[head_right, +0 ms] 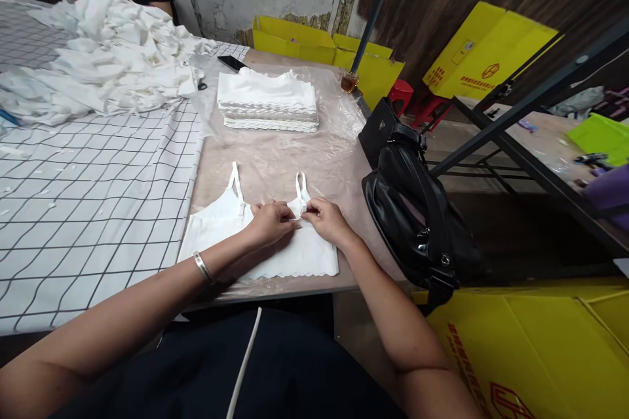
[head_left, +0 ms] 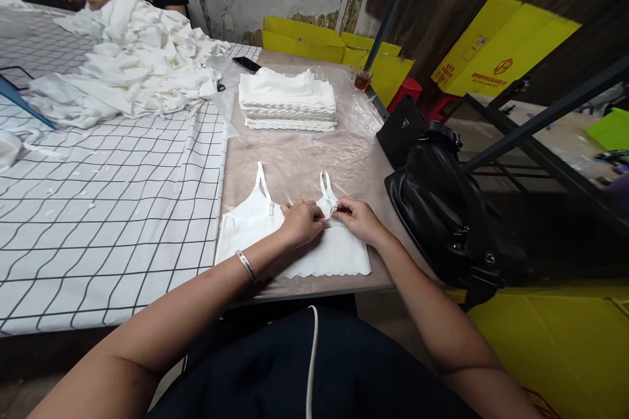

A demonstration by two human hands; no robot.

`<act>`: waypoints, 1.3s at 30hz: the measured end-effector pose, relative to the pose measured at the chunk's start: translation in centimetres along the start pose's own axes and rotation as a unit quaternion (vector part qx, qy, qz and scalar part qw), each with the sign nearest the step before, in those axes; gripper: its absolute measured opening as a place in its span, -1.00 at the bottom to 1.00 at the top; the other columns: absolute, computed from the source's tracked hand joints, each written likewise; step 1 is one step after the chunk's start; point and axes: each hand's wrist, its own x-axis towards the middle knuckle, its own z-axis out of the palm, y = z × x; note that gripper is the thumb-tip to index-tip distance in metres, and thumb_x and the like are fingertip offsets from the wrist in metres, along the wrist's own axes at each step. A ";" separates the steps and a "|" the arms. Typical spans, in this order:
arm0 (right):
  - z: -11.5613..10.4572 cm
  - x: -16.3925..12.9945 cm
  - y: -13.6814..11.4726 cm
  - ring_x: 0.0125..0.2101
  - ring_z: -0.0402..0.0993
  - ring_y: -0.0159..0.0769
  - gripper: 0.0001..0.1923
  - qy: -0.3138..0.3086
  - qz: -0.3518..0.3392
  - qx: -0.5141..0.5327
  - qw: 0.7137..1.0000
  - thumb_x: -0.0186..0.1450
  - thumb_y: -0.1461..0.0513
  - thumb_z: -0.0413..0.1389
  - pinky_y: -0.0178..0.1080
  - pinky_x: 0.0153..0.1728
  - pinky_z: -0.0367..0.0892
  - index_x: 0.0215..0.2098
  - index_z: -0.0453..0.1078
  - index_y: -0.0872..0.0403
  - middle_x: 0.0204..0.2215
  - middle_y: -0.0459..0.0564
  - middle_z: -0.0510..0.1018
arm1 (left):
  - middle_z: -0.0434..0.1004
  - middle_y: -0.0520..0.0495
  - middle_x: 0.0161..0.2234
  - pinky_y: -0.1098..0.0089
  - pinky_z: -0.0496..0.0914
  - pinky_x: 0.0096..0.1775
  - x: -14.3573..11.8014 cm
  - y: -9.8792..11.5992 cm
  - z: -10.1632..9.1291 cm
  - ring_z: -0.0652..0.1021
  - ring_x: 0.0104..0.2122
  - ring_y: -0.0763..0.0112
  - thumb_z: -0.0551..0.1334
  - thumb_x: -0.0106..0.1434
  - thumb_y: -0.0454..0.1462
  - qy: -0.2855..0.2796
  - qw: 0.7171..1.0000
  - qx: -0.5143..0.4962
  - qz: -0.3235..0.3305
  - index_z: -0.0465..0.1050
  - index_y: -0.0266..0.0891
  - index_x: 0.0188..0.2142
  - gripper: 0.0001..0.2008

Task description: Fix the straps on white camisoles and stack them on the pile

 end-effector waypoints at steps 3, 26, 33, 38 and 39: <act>0.0 0.0 -0.2 -0.37 0.36 -0.29 -0.96 -0.005 -0.001 -0.009 1.000 0.09 0.27 0.15 -0.24 -0.29 0.25 -0.51 0.38 0.06 -0.45 -0.10 0.43 | 0.59 -0.05 -0.25 0.08 0.09 -0.01 0.0 0.0 0.0 0.44 -0.06 0.13 0.31 0.19 -0.18 0.000 1.000 0.002 -0.002 0.53 -0.23 -0.42 -0.84; -3.0 8.7 -3.4 -0.26 0.53 -0.23 -0.81 -0.005 0.220 0.426 0.877 0.01 0.35 0.10 -0.12 -0.15 0.41 -0.51 0.15 0.01 -0.38 -0.02 0.58 | 0.19 -0.12 0.31 0.04 -0.04 0.27 -6.8 -1.7 3.1 0.16 0.31 0.09 -0.05 0.41 0.02 -0.021 0.929 0.206 0.306 0.21 -0.18 0.28 -0.44; -2.0 14.2 -3.6 -0.49 0.45 -0.26 -0.82 -0.025 0.273 0.256 0.927 0.11 0.35 0.12 -0.17 -0.38 0.39 -0.48 0.19 0.01 -0.54 -0.02 0.49 | 0.16 -0.11 0.32 0.00 -0.03 0.27 -6.5 -1.4 3.1 0.14 0.33 0.09 -0.04 0.40 0.05 -0.028 0.931 0.194 0.309 0.16 -0.16 0.31 -0.41; -4.6 10.1 -2.9 -0.60 0.25 -0.32 -0.73 0.051 0.270 0.157 0.949 0.13 0.21 0.26 -0.27 -0.50 0.19 -0.52 0.20 -0.01 -0.71 -0.16 0.28 | 0.45 -0.25 0.11 0.07 0.23 0.08 -9.5 -3.7 -1.6 0.43 0.08 0.08 0.03 0.38 -0.08 0.092 0.967 0.181 0.152 0.38 -0.22 0.10 -0.57; -5.4 8.1 -2.7 -0.61 0.20 -0.34 -0.70 0.072 0.256 0.120 0.957 0.10 0.18 0.28 -0.28 -0.53 0.14 -0.54 0.20 -0.01 -0.72 -0.18 0.24 | 0.51 -0.27 0.00 0.10 0.29 -0.01 -10.4 -4.7 -3.0 0.49 -0.03 0.08 0.01 0.38 -0.11 0.130 0.969 0.196 0.074 0.43 -0.26 0.00 -0.62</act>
